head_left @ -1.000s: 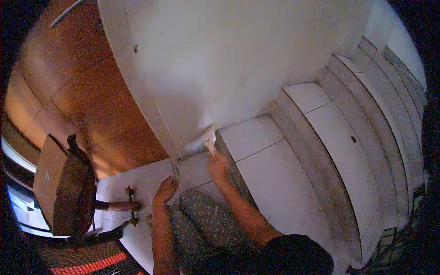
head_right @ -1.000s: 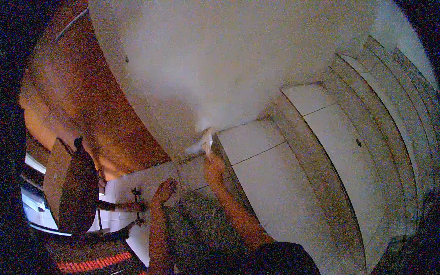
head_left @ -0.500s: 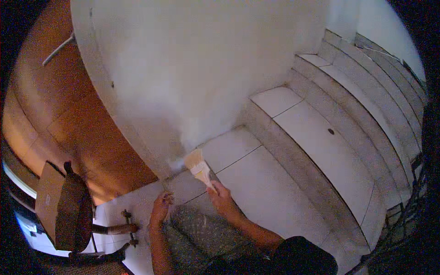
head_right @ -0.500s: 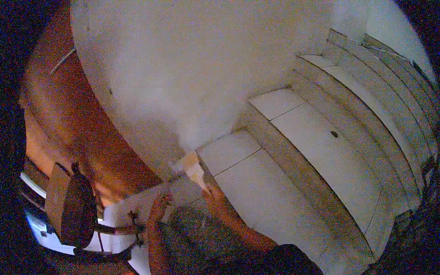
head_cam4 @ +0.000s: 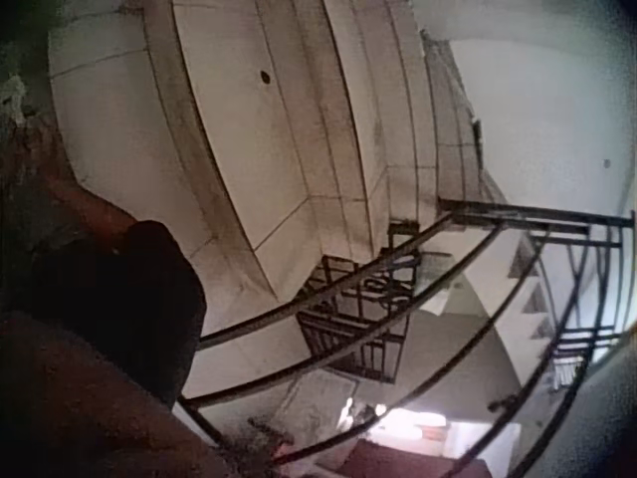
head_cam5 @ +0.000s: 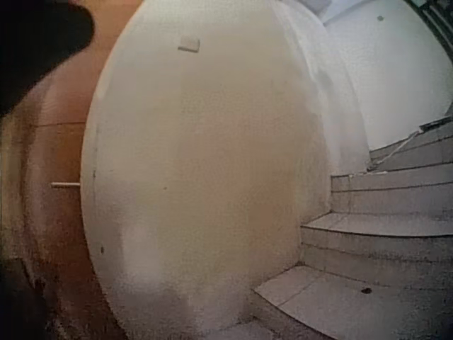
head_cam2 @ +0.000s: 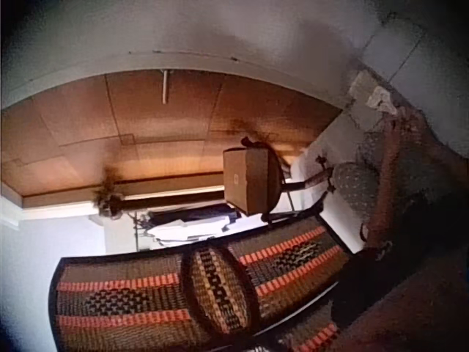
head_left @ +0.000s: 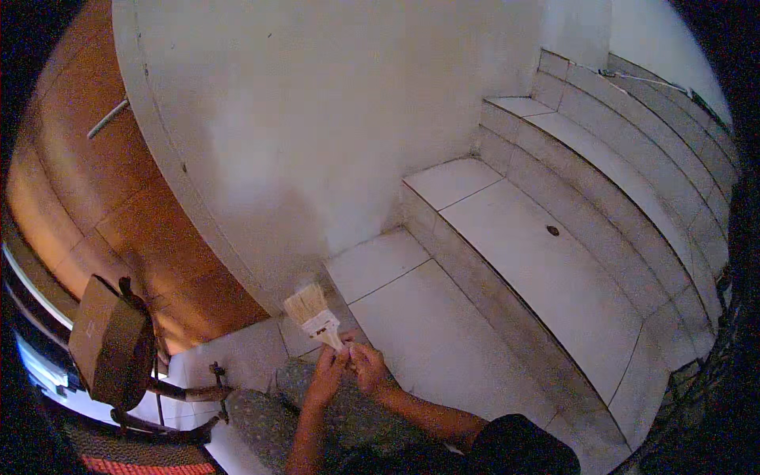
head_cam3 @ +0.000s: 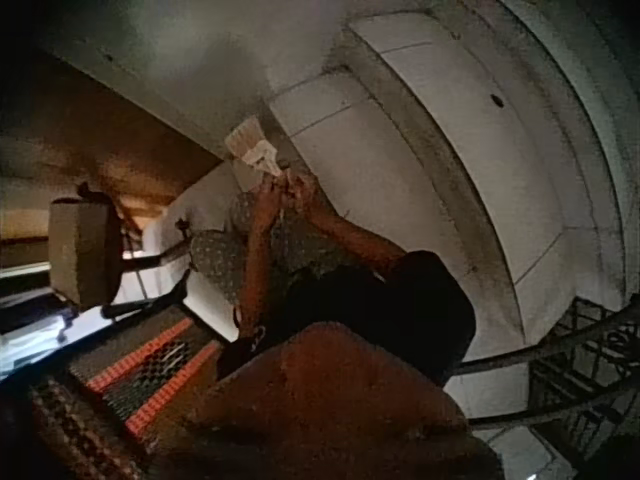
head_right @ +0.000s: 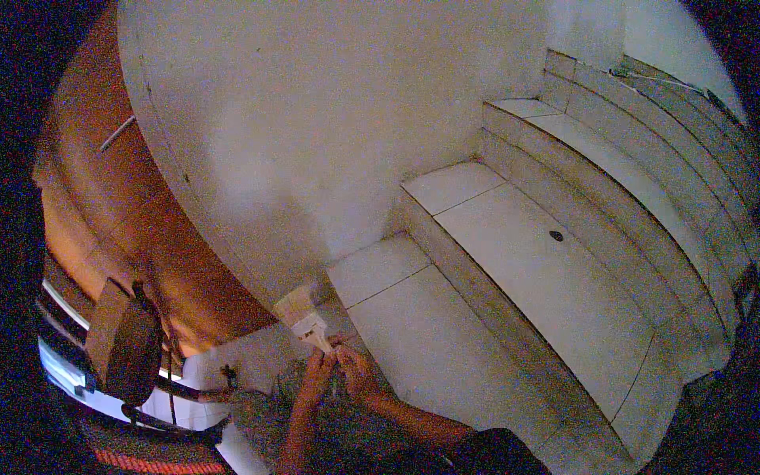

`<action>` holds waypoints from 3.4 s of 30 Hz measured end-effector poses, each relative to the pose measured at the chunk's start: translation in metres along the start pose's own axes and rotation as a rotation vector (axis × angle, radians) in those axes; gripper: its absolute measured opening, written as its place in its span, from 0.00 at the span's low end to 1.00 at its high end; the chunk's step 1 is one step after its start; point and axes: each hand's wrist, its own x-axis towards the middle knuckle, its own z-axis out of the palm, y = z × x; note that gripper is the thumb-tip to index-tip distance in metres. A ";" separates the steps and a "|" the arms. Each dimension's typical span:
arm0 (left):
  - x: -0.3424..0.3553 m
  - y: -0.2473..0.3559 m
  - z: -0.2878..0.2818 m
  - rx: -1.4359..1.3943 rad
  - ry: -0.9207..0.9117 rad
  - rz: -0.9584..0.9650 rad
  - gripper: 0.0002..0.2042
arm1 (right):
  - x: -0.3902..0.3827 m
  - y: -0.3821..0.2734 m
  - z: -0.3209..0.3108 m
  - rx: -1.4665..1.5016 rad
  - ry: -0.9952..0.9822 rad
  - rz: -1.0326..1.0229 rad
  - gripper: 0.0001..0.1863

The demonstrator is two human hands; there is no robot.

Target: The person applies paint to a wall near stairs using a paintbrush, dipping the brush into a paint tray to load it with paint.

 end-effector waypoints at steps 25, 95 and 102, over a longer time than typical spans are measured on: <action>0.056 -0.004 -0.077 0.089 0.003 -0.146 0.13 | -0.039 -0.010 -0.104 -1.505 -0.141 -0.083 0.39; 0.059 0.600 0.089 -0.227 -1.303 -0.544 0.22 | -0.172 -0.605 -0.116 -0.312 0.823 0.318 0.13; 0.120 0.524 0.134 -0.167 -1.221 -0.706 0.20 | -0.121 -0.678 -0.177 -0.423 0.897 0.165 0.10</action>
